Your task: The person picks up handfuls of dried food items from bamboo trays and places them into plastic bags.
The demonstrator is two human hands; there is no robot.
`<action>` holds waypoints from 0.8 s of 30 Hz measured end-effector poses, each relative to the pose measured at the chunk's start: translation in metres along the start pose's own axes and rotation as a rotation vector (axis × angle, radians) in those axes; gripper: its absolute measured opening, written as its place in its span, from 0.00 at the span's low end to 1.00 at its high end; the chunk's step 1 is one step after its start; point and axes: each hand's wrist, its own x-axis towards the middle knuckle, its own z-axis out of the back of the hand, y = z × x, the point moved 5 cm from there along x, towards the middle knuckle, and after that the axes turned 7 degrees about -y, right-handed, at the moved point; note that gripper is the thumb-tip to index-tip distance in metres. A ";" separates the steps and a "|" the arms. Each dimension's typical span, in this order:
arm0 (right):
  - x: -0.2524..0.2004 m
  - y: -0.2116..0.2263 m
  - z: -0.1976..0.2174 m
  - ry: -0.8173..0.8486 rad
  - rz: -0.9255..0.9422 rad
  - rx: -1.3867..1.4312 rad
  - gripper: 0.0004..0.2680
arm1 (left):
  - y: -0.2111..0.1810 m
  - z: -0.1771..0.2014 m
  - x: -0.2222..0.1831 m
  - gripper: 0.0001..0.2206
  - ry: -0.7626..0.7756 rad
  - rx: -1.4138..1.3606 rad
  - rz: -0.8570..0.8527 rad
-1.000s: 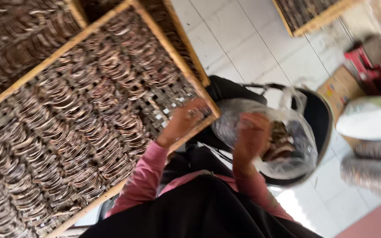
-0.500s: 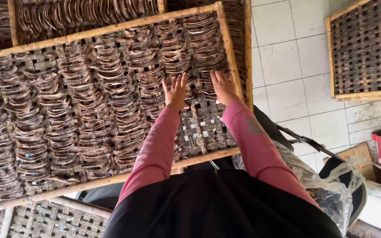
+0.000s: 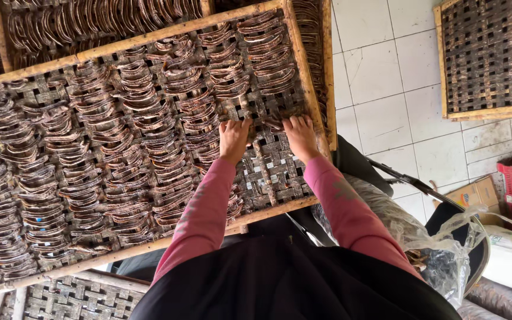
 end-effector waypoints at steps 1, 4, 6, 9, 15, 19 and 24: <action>-0.007 0.002 -0.003 -0.032 -0.013 0.014 0.14 | -0.001 0.002 -0.007 0.23 -0.052 0.039 -0.062; -0.019 0.007 -0.008 -0.069 -0.015 0.069 0.11 | -0.005 0.012 -0.019 0.21 -0.152 0.106 -0.177; -0.015 0.003 -0.009 -0.097 -0.066 0.144 0.09 | -0.005 0.018 -0.014 0.25 -0.150 0.079 -0.163; 0.018 -0.011 -0.010 -0.129 -0.135 0.234 0.09 | 0.013 0.024 0.023 0.21 -0.058 -0.056 0.089; 0.132 -0.030 -0.003 -0.295 0.080 0.004 0.23 | 0.036 0.042 0.114 0.35 -0.222 0.144 0.006; 0.134 -0.023 -0.010 -0.105 0.040 0.109 0.31 | 0.034 0.011 0.119 0.42 -0.066 0.277 -0.041; 0.130 -0.027 -0.015 0.150 -0.127 0.053 0.17 | 0.046 -0.011 0.116 0.37 0.010 0.343 0.006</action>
